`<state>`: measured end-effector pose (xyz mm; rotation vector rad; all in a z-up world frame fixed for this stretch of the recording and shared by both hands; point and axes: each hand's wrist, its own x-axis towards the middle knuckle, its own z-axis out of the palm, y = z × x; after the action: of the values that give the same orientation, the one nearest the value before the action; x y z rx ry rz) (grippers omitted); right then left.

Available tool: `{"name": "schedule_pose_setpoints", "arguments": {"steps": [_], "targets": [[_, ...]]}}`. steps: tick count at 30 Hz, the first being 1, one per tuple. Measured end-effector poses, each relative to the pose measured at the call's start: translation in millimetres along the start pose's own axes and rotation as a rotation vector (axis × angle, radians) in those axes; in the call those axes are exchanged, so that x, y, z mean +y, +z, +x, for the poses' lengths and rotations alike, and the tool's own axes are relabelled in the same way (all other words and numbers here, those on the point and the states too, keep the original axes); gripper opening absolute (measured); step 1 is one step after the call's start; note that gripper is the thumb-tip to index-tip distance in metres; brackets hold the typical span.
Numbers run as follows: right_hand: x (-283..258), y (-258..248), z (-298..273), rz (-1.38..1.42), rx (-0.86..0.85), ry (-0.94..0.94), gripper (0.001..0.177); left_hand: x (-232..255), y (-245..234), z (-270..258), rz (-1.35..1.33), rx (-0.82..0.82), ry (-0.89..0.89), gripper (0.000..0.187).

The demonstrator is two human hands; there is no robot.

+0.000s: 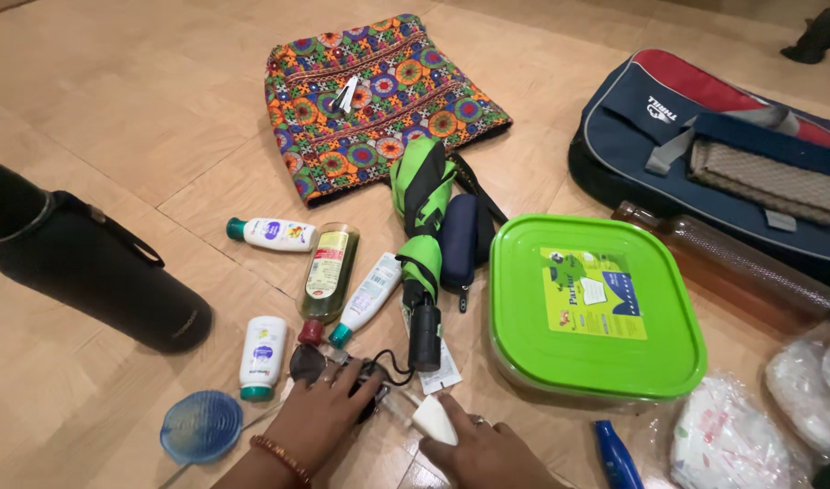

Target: The person sits on the floor and unpacks a blue duffel bag, opening it and taking out items including clothes and a pouch. They then wrap a charging cable around a white charger, place the charger aside, and handle a pair of sunglasses.

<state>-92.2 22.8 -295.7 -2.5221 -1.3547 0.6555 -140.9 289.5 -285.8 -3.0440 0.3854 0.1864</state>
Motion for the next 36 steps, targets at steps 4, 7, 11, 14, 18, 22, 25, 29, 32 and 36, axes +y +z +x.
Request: {"name": "schedule_pose_setpoints", "arguments": {"steps": [4,7,11,14,18,22,25,29,32,36], "targets": [[-4.1,-15.6,5.8,-0.053,-0.065,0.112,0.051,-4.5,1.5,20.3,0.011,-0.008,-0.019,0.057],[-7.5,-30.7,9.2,-0.113,-0.048,0.157,0.044,-7.8,7.1,24.5,-0.002,0.014,-0.043,0.059],[0.0,-46.0,7.2,-0.086,-0.019,0.194,0.045,-13.4,7.4,16.2,-0.082,0.081,-0.098,0.064],[21.2,-49.2,-13.5,0.001,0.092,0.081,0.052,-7.3,1.1,4.7,-0.186,0.055,-0.114,0.079],[72.4,-47.4,-77.0,0.014,0.459,0.071,0.067,13.8,-17.8,10.0,-0.188,0.087,-0.037,0.094],[143.1,-33.1,-134.7,-0.124,0.873,0.375,0.089,45.0,-36.9,35.2,-0.203,0.231,0.107,0.088],[199.8,1.9,-181.8,-0.142,0.924,1.014,0.111,69.5,-43.2,55.4,-0.174,0.361,0.269,0.087],[261.5,61.2,-198.4,0.103,0.95,1.13,0.134,97.4,-40.8,79.7,-0.118,0.516,0.43,0.072],[267.6,96.5,-178.7,0.204,0.839,1.208,0.137,110.3,-35.1,88.2,-0.161,0.321,0.471,0.076],[255.7,86.3,-143.5,0.502,0.678,1.498,0.134,112.1,-37.6,97.6,-0.082,0.353,0.454,0.071]]}}
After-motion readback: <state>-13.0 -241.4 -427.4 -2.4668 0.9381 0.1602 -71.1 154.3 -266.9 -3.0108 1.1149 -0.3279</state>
